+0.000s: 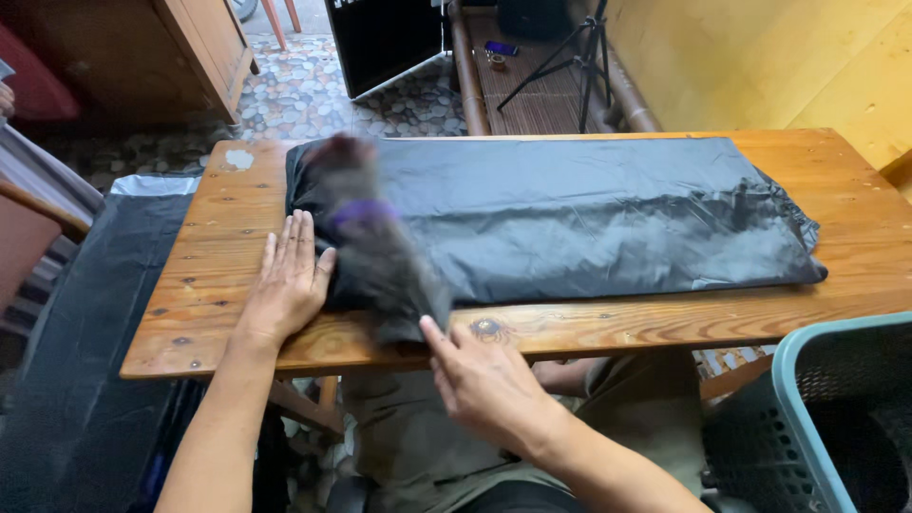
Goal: The person smooths a black textile on a wooden table, uses a duster to clean the surface of the textile, folds it into a narrow rectangle, rolls the rectangle, and then inserts the rolled textile into a black and blue storage bag.
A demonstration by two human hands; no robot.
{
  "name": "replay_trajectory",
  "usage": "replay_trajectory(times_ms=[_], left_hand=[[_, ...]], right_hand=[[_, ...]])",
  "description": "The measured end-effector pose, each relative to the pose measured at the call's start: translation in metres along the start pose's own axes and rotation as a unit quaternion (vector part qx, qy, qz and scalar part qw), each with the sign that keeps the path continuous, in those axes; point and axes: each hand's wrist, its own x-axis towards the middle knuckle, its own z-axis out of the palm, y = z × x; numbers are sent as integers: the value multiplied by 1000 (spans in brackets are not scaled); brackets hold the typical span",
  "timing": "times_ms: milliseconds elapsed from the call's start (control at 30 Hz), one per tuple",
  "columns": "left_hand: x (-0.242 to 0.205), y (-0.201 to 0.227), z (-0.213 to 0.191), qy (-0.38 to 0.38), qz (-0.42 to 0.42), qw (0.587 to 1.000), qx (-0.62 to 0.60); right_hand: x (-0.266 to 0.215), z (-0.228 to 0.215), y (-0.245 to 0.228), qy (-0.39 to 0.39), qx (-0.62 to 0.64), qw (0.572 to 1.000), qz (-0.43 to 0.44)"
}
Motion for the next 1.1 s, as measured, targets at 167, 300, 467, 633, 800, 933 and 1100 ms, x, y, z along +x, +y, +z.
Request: replay_trajectory(times_ms=[167, 300, 467, 633, 800, 933, 1100], left_hand=[[-2, 8, -4, 23, 1, 1000, 1], [2, 5, 2, 21, -13, 1000, 14], [0, 14, -8, 19, -20, 1000, -5], [-4, 31, -29, 25, -11, 999, -20], [5, 16, -18, -28, 0, 999, -41], [6, 10, -10, -60, -30, 998, -19], [5, 10, -9, -45, -24, 998, -23]], right_hand=[[-4, -14, 30, -32, 39, 999, 17], [-36, -42, 131, -11, -18, 973, 228], [-54, -22, 208, 52, -134, 917, 373], [-27, -28, 57, 37, -55, 988, 142], [4, 47, 5, 95, -64, 992, -47], [9, 18, 53, 46, -82, 995, 26], [-17, -74, 179, -112, -162, 938, 284]])
